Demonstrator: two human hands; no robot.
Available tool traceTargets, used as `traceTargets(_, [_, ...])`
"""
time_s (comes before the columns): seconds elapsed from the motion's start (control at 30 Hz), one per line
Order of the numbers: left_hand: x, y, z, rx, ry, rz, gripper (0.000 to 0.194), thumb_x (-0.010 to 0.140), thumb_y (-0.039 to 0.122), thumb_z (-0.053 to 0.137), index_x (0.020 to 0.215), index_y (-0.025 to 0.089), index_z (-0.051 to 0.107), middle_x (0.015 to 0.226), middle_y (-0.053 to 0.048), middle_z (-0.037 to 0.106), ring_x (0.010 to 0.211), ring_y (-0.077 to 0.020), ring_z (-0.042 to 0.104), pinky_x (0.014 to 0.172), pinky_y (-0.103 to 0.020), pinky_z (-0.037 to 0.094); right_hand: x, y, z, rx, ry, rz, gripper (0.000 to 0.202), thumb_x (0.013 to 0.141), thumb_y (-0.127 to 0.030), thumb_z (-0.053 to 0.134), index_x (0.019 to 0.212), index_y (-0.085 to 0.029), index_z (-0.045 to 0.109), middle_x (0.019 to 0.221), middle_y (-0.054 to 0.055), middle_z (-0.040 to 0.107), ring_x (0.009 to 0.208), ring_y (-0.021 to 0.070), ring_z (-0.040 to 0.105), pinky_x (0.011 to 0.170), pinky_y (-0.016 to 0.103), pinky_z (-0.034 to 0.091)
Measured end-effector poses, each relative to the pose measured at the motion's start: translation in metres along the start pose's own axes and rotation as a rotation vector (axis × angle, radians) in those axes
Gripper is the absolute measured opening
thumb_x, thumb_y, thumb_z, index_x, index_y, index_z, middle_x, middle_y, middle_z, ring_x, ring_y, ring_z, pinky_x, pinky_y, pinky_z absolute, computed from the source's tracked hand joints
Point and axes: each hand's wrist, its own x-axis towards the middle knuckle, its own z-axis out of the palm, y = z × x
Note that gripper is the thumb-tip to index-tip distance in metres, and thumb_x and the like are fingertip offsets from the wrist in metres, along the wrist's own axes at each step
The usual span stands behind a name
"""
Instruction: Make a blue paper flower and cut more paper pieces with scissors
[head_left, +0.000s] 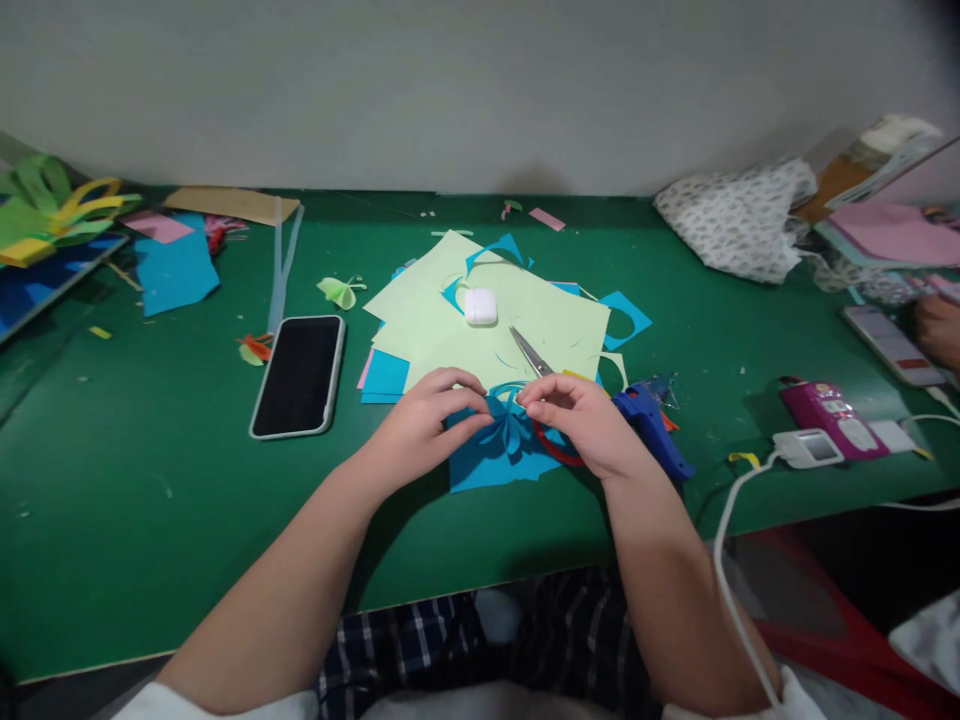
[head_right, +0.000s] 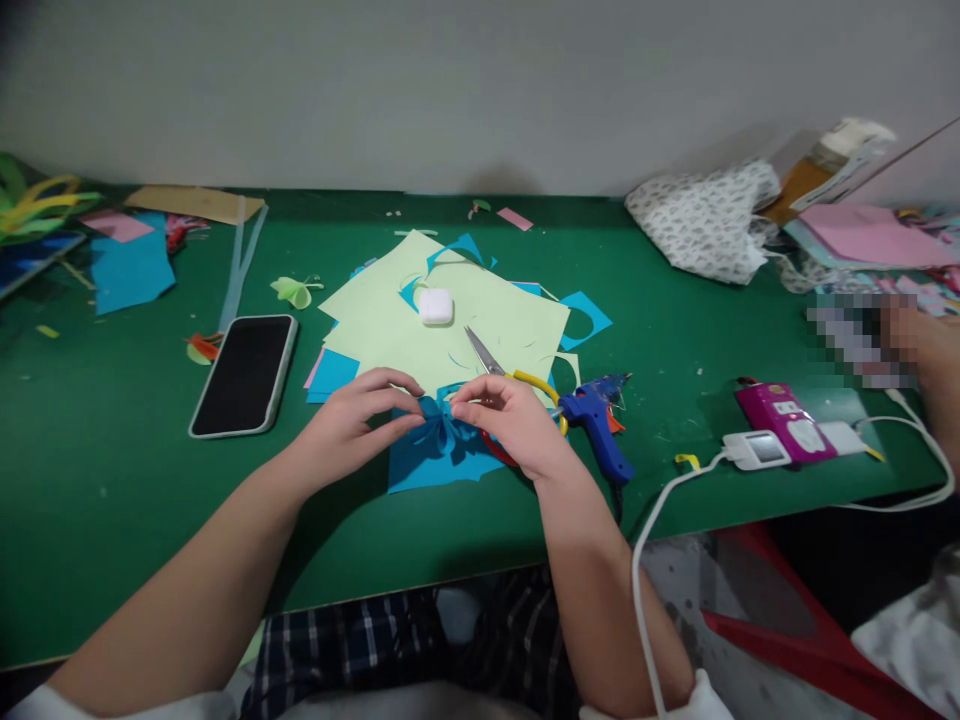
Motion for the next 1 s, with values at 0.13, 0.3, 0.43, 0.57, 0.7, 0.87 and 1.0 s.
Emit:
traceTargets(0.13, [0.0004, 0.0006, -0.0011, 0.005, -0.005, -0.009, 0.016, 0.087, 0.031, 0.05, 0.086, 0.021, 0.063, 0.101, -0.005, 0.058, 0.1, -0.0179, 0.053, 0.089, -0.035, 0.043, 0.0, -0.0013, 0.0013, 0.021, 0.033, 0.023, 0.013, 0.064, -0.026, 0.073, 0.07, -0.02, 0.063, 0.073, -0.001, 0.064, 0.066, 0.0104, 0.056, 0.065, 0.027, 0.046])
traceTargets(0.3, [-0.0001, 0.0004, -0.001, 0.006, 0.003, -0.003, 0.016, 0.087, 0.03, 0.05, 0.086, 0.022, 0.063, 0.101, -0.006, 0.058, 0.1, -0.0182, 0.054, 0.089, -0.035, 0.043, -0.0001, -0.0015, 0.0016, 0.021, 0.09, 0.022, 0.008, 0.064, -0.023, 0.072, 0.067, -0.021, 0.065, 0.07, -0.001, 0.067, 0.066, 0.0112, 0.059, 0.067, 0.029, 0.049])
traceTargets(0.43, [-0.0004, 0.0007, -0.0005, 0.001, 0.005, 0.0, 0.015, 0.086, 0.029, 0.051, 0.086, 0.021, 0.064, 0.101, -0.005, 0.058, 0.099, -0.0171, 0.054, 0.089, -0.034, 0.043, 0.0002, -0.0015, 0.0022, 0.01, 0.12, 0.023, 0.005, 0.064, -0.023, 0.072, 0.066, -0.022, 0.067, 0.072, -0.001, 0.07, 0.069, 0.0123, 0.062, 0.07, 0.03, 0.05])
traceTargets(0.57, [-0.0006, 0.0012, -0.0008, -0.009, 0.009, 0.003, 0.015, 0.086, 0.028, 0.051, 0.086, 0.021, 0.064, 0.1, -0.005, 0.058, 0.099, -0.017, 0.053, 0.089, -0.033, 0.043, 0.0003, -0.0024, 0.0031, -0.032, 0.113, 0.029, 0.002, 0.067, -0.023, 0.071, 0.067, -0.023, 0.069, 0.074, -0.001, 0.071, 0.072, 0.0126, 0.064, 0.072, 0.029, 0.051])
traceTargets(0.7, [-0.0005, 0.0014, -0.0015, -0.011, 0.005, 0.004, 0.015, 0.087, 0.029, 0.05, 0.086, 0.021, 0.063, 0.1, -0.006, 0.058, 0.099, -0.0177, 0.053, 0.089, -0.035, 0.043, -0.0003, -0.0047, 0.0039, -0.096, 0.096, 0.022, 0.005, 0.072, -0.027, 0.068, 0.069, -0.024, 0.07, 0.077, 0.0, 0.072, 0.075, 0.0129, 0.064, 0.072, 0.028, 0.05])
traceTargets(0.87, [-0.0006, 0.0016, -0.0013, -0.006, 0.001, 0.004, 0.016, 0.087, 0.03, 0.05, 0.086, 0.021, 0.063, 0.1, -0.006, 0.058, 0.1, -0.0178, 0.053, 0.089, -0.034, 0.043, -0.0015, -0.0066, 0.0042, -0.155, 0.065, -0.013, 0.01, 0.076, -0.029, 0.063, 0.072, -0.023, 0.07, 0.079, 0.0, 0.072, 0.078, 0.0137, 0.064, 0.074, 0.029, 0.049])
traceTargets(1.0, [-0.0007, 0.0011, -0.0007, -0.002, 0.013, 0.02, 0.015, 0.087, 0.028, 0.051, 0.085, 0.02, 0.063, 0.099, -0.005, 0.058, 0.099, -0.017, 0.053, 0.089, -0.033, 0.043, -0.0013, -0.0027, 0.0018, -0.195, 0.022, -0.054, 0.019, 0.083, -0.034, 0.055, 0.077, -0.024, 0.071, 0.083, 0.0, 0.071, 0.083, 0.0139, 0.062, 0.078, 0.03, 0.047])
